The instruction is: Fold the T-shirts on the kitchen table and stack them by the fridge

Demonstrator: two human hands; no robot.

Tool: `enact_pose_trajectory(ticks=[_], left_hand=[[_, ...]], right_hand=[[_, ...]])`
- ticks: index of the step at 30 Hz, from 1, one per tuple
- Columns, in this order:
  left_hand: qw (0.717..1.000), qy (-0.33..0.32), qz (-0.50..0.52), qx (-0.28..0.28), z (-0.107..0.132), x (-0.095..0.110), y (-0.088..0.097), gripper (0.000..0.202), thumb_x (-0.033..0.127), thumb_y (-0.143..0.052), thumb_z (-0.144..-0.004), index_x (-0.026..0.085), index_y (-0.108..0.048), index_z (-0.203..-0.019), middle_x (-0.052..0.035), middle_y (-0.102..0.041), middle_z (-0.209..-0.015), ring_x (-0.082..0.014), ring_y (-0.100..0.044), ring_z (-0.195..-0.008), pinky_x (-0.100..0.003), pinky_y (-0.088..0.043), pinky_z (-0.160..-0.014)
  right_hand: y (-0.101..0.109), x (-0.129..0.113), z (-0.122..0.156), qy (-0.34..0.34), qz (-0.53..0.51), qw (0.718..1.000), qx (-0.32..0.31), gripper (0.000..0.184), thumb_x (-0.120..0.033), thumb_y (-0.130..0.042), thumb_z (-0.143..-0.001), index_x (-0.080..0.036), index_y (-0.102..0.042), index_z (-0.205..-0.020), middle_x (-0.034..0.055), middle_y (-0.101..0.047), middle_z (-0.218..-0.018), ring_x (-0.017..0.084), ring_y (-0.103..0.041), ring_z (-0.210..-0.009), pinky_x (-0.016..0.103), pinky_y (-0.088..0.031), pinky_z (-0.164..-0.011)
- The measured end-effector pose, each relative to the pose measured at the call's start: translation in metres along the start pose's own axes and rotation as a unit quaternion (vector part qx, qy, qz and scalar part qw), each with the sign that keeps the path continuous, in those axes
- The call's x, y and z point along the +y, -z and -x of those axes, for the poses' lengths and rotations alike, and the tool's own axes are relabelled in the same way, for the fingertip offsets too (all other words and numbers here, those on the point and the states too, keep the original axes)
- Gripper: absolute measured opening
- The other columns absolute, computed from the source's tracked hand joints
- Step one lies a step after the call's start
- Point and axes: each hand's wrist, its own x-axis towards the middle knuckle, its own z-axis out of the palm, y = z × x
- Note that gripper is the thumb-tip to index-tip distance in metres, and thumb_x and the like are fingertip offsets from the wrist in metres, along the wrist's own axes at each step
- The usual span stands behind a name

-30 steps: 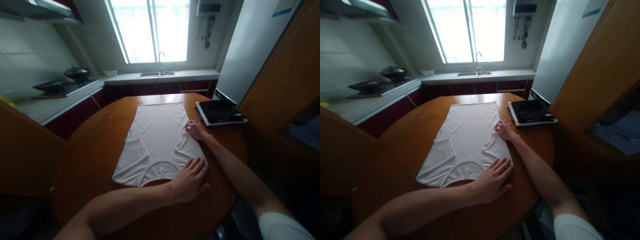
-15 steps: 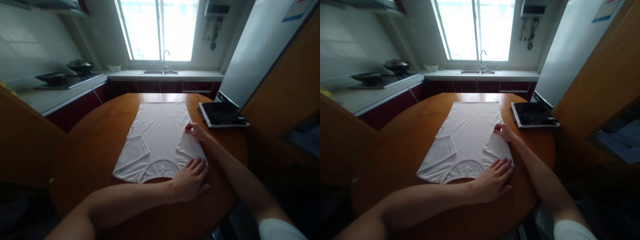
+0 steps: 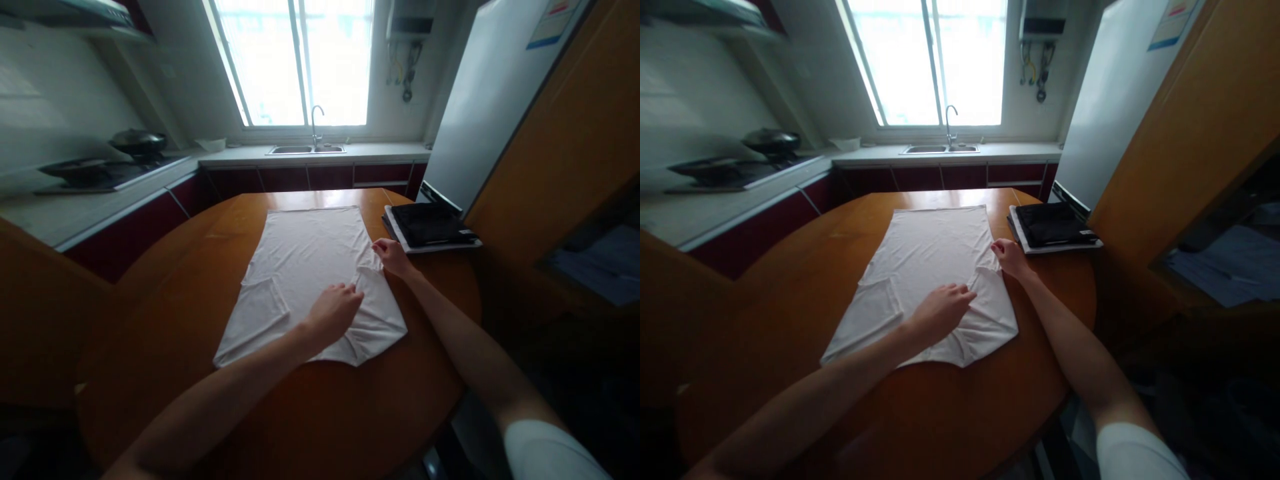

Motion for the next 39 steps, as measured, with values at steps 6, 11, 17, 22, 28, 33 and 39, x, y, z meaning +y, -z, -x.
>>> enact_pose_trajectory(ticks=[6, 11, 17, 22, 28, 33, 39], left_hand=[[0.998, 0.029, -0.017, -0.045, -0.011, -0.034, 0.001, 0.021, 0.011, -0.050, -0.092, 0.020, -0.068, -0.099, -0.0079, -0.069, -0.101, -0.0217, -0.068, -0.091, -0.030, -0.051, -0.075], [0.999, 0.017, -0.044, -0.015, -0.011, -0.034, 0.004, 0.021, 0.009, -0.050, -0.091, 0.019, -0.069, -0.091, -0.0086, -0.068, -0.097, -0.0215, -0.067, -0.090, -0.031, -0.050, -0.079], [0.998, 0.015, -0.038, -0.049, -0.007, -0.032, 0.012, 0.016, 0.015, -0.057, -0.090, 0.017, -0.070, -0.082, -0.0096, -0.068, -0.092, -0.0232, -0.067, -0.087, -0.034, -0.052, -0.079], [0.999, 0.009, 0.003, 0.048, -0.013, -0.028, 0.000, 0.024, 0.022, -0.045, -0.101, 0.019, -0.069, -0.103, -0.0096, -0.068, -0.110, -0.0217, -0.065, -0.102, -0.034, -0.052, -0.089], [0.994, -0.042, 0.057, 0.081, -0.019, -0.027, -0.044, 0.046, 0.030, -0.043, -0.103, 0.016, -0.045, -0.147, -0.0145, -0.044, -0.155, -0.0255, -0.038, -0.145, -0.046, -0.033, -0.117], [0.998, -0.030, 0.052, 0.029, -0.015, -0.028, -0.056, 0.055, 0.044, -0.037, -0.105, 0.017, -0.036, -0.153, -0.0154, -0.031, -0.162, -0.0288, -0.024, -0.152, -0.053, -0.026, -0.119], [0.996, 0.042, 0.046, 0.061, -0.017, -0.044, -0.015, 0.050, 0.035, -0.039, -0.105, 0.014, -0.042, -0.150, -0.0152, -0.038, -0.159, -0.0298, -0.029, -0.150, -0.050, -0.028, -0.120]], right_hand=[[0.001, 0.003, 0.003, 0.025, -0.005, 0.994, -0.108, 0.033, -0.040, -0.057, -0.090, -0.016, -0.069, -0.071, 0.0002, -0.063, -0.063, 0.014, -0.051, -0.061, 0.025, -0.034, -0.059], [0.002, -0.001, 0.009, 0.018, 0.036, 0.981, -0.188, 0.030, -0.043, -0.068, -0.085, -0.016, -0.071, -0.072, -0.0003, -0.068, -0.066, 0.014, -0.057, -0.064, 0.025, -0.034, -0.062], [0.003, -0.012, 0.011, 0.009, 0.066, 0.979, -0.191, 0.014, -0.032, -0.074, -0.082, -0.018, -0.074, -0.077, 0.0019, -0.073, -0.075, 0.016, -0.062, -0.071, 0.027, -0.036, -0.069], [0.000, -0.022, 0.013, 0.029, 0.094, 0.979, -0.181, 0.015, -0.031, -0.070, -0.086, -0.019, -0.075, -0.078, 0.0023, -0.074, -0.077, 0.016, -0.062, -0.073, 0.029, -0.033, -0.071], [-0.007, -0.030, 0.015, 0.058, 0.091, 0.982, -0.157, 0.006, -0.022, -0.072, -0.084, -0.019, -0.072, -0.080, 0.0033, -0.073, -0.084, 0.018, -0.061, -0.085, 0.031, -0.034, -0.079], [0.000, -0.022, 0.010, 0.041, 0.119, 0.983, -0.135, 0.016, -0.032, -0.065, -0.092, -0.020, -0.072, -0.084, 0.0060, -0.072, -0.088, 0.021, -0.061, -0.089, 0.032, -0.038, -0.081], [0.007, -0.046, 0.015, 0.034, 0.133, 0.989, 0.056, 0.036, -0.024, -0.037, -0.101, -0.015, -0.069, -0.114, 0.0147, -0.069, -0.115, 0.026, -0.058, -0.112, 0.035, -0.041, -0.099]])
